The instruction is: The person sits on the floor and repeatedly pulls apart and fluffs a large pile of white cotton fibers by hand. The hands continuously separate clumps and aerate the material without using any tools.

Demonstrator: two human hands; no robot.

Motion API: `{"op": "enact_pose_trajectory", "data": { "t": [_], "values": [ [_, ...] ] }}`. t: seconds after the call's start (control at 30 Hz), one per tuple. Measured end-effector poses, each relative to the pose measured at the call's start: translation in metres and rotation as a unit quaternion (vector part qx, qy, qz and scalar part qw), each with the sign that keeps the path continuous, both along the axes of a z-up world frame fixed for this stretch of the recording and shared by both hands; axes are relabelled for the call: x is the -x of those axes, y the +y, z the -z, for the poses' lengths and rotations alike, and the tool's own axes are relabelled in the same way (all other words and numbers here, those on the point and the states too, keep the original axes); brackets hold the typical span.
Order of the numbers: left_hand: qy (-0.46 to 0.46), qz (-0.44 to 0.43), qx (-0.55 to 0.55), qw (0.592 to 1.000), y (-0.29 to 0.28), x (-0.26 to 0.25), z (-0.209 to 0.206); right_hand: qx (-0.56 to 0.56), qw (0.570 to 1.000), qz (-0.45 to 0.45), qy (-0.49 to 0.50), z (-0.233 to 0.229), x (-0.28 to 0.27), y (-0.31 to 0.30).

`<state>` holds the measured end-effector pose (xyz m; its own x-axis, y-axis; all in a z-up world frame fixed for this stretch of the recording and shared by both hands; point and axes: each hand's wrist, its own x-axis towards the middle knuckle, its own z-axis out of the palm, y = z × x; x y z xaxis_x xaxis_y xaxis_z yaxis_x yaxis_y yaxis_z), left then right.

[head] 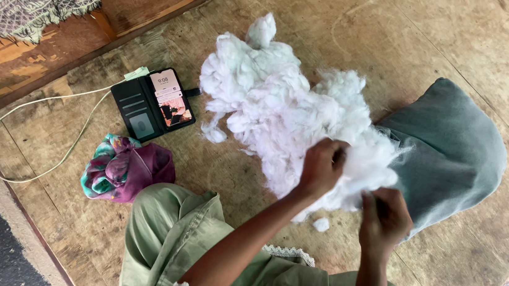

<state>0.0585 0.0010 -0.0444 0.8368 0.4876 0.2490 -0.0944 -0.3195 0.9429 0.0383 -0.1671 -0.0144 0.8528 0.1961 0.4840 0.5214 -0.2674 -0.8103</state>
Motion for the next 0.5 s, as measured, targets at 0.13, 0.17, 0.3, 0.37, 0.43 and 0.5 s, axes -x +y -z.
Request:
{"op": "enact_pose_trajectory", "data": {
  "t": [0.13, 0.17, 0.3, 0.37, 0.43, 0.5],
  "values": [
    [0.004, 0.023, 0.036, 0.999, 0.003, 0.009, 0.002, -0.21, 0.974, 0.035, 0.073, -0.015, -0.004, 0.003],
    [-0.007, 0.061, 0.08, 0.995, -0.007, 0.009, 0.0, -0.198, 0.969, 0.043, 0.144, -0.018, -0.009, 0.005],
    [-0.023, 0.111, -0.028, 0.993, -0.02, 0.019, -0.012, -0.207, 0.948, -0.047, 0.236, -0.009, -0.026, 0.017],
    [0.024, 0.11, 0.007, 0.994, -0.011, 0.014, -0.021, -0.22, 0.951, 0.005, 0.217, -0.003, -0.024, 0.01],
    [0.041, 0.094, 0.006, 0.995, -0.001, 0.01, -0.03, -0.232, 0.952, 0.036, 0.195, 0.004, -0.023, 0.006],
    [0.032, 0.061, -0.026, 0.997, 0.001, 0.009, -0.033, -0.237, 0.955, 0.047, 0.175, 0.01, -0.014, -0.002]
  ]
}}
